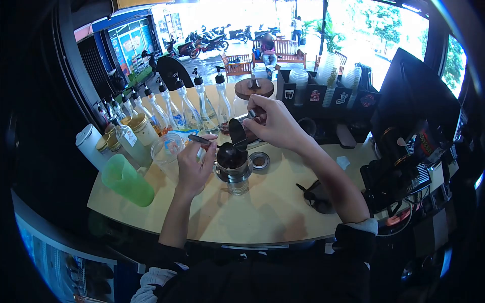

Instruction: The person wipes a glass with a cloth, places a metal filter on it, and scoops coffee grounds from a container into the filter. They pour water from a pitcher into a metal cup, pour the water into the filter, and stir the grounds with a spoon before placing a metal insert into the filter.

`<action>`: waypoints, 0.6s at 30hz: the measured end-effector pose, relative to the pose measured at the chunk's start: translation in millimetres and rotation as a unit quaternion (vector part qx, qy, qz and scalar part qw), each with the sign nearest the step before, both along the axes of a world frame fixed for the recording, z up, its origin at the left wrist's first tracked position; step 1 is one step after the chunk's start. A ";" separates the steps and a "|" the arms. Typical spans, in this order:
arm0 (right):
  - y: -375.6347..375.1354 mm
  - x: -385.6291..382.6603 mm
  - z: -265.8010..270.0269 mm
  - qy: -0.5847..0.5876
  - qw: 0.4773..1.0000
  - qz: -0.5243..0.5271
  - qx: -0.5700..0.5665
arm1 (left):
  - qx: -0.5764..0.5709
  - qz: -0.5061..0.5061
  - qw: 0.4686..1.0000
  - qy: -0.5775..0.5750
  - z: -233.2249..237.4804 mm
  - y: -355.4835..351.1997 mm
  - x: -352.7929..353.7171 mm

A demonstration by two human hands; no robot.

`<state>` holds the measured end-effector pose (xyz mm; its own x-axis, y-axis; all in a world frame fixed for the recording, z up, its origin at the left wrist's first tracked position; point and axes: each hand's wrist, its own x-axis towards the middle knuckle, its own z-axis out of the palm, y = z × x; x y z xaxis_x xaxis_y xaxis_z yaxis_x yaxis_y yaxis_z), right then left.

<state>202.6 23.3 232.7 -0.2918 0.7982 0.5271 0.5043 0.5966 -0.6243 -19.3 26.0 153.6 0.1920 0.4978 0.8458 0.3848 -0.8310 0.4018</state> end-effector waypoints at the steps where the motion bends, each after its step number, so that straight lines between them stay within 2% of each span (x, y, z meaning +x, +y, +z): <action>1: -0.8 -0.3 0.8 0.000 1.000 0.000 0.000 | 0.002 -0.001 1.000 0.003 0.3 -0.3 -0.2; 11: -3.3 2.1 3.6 0.005 1.000 -0.010 0.022 | 0.048 0.055 0.997 0.029 7.5 -2.6 -8.1; 18: -0.3 -2.5 -1.3 0.009 1.000 -0.010 0.017 | 0.055 0.040 0.998 0.019 7.1 -6.5 -6.7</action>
